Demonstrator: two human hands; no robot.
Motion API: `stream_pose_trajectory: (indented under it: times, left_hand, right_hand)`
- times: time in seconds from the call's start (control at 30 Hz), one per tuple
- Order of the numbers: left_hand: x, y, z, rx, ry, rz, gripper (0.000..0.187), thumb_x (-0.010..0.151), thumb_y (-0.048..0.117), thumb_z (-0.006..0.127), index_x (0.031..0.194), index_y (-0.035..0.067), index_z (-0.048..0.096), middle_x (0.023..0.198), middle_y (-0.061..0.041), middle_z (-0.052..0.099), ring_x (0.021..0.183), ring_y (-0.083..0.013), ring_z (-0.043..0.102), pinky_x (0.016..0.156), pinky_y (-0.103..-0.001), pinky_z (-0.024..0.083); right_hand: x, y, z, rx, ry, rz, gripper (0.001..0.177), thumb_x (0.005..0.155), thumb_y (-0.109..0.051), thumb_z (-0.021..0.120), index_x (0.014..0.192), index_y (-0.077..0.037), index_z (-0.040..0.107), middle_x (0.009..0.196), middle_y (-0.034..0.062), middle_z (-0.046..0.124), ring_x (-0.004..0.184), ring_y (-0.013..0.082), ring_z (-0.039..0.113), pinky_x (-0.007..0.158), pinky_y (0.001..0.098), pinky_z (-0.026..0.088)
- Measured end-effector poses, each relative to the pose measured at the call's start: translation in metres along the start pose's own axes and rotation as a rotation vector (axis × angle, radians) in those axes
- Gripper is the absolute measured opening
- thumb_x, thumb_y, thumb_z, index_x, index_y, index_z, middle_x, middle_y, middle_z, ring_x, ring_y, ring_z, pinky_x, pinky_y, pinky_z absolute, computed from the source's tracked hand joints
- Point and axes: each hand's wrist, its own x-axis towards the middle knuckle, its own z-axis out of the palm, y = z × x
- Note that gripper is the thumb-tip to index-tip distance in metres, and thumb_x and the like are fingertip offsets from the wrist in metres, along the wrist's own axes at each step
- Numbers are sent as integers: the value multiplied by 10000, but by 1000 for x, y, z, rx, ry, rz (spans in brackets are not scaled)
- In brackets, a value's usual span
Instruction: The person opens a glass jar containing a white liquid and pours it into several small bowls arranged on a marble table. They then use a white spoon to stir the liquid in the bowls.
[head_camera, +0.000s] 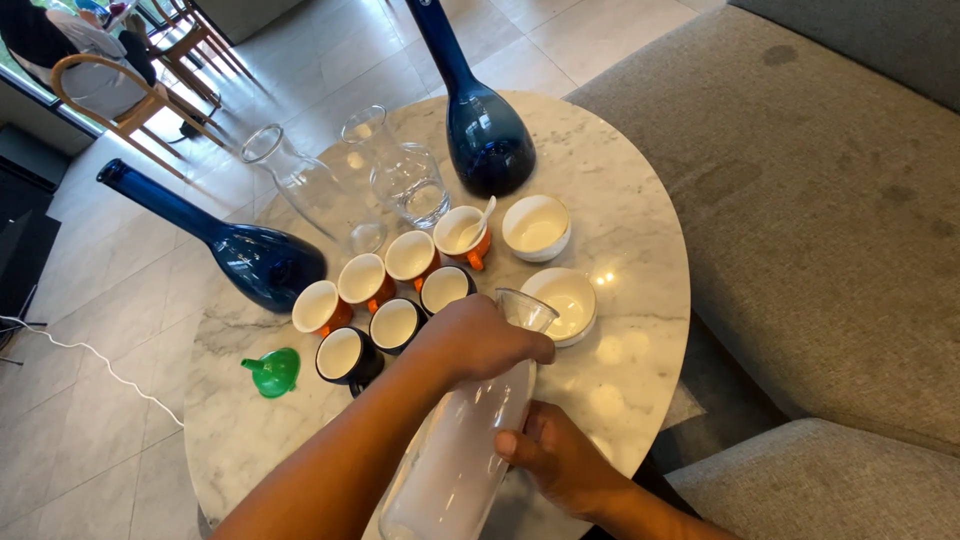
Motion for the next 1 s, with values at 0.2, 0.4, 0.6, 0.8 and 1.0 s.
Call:
stream_pose_trajectory:
  times: [0.2, 0.4, 0.6, 0.8, 1.0]
  left_hand:
    - [7, 1, -1, 18, -17, -11, 540, 673, 513, 719, 1013, 95, 679, 963, -64, 609, 834, -213, 579, 652, -337, 386]
    - [9, 4, -3, 33, -24, -27, 591, 667, 524, 731, 1076, 100, 689, 1014, -69, 623, 885, -222, 595, 681, -338, 404]
    - [11, 3, -2, 36, -37, -34, 588, 659, 523, 738, 1065, 100, 698, 1010, -67, 618, 884, -216, 583, 679, -332, 404]
    - [13, 3, -1, 31, -41, -35, 563, 667, 522, 739, 1040, 104, 684, 986, -57, 601, 863, -207, 565, 673, -330, 390]
    - [15, 4, -2, 62, -45, -37, 638, 655, 544, 730, 1116, 104, 706, 1045, -72, 628, 922, -228, 599, 703, -339, 421]
  right_hand:
    - [0, -9, 6, 13, 26, 105, 741, 659, -604, 707, 1110, -16, 722, 927, 89, 754, 858, 186, 706, 745, 313, 535]
    - [0, -10, 8, 43, 37, 107, 782, 654, -632, 687, 1126, -10, 710, 925, 94, 744, 853, 192, 698, 745, 323, 541]
    - [0, -7, 8, 23, 63, 158, 780, 638, -622, 678, 1123, -11, 708, 894, 99, 728, 812, 201, 670, 729, 324, 526]
    - [0, -8, 9, 56, 27, 127, 769, 664, -627, 680, 1131, -17, 710, 892, 94, 743, 805, 198, 686, 719, 319, 530]
    - [0, -10, 11, 98, 35, 155, 778, 661, -594, 691, 1179, -14, 704, 972, 116, 762, 894, 229, 718, 779, 351, 569]
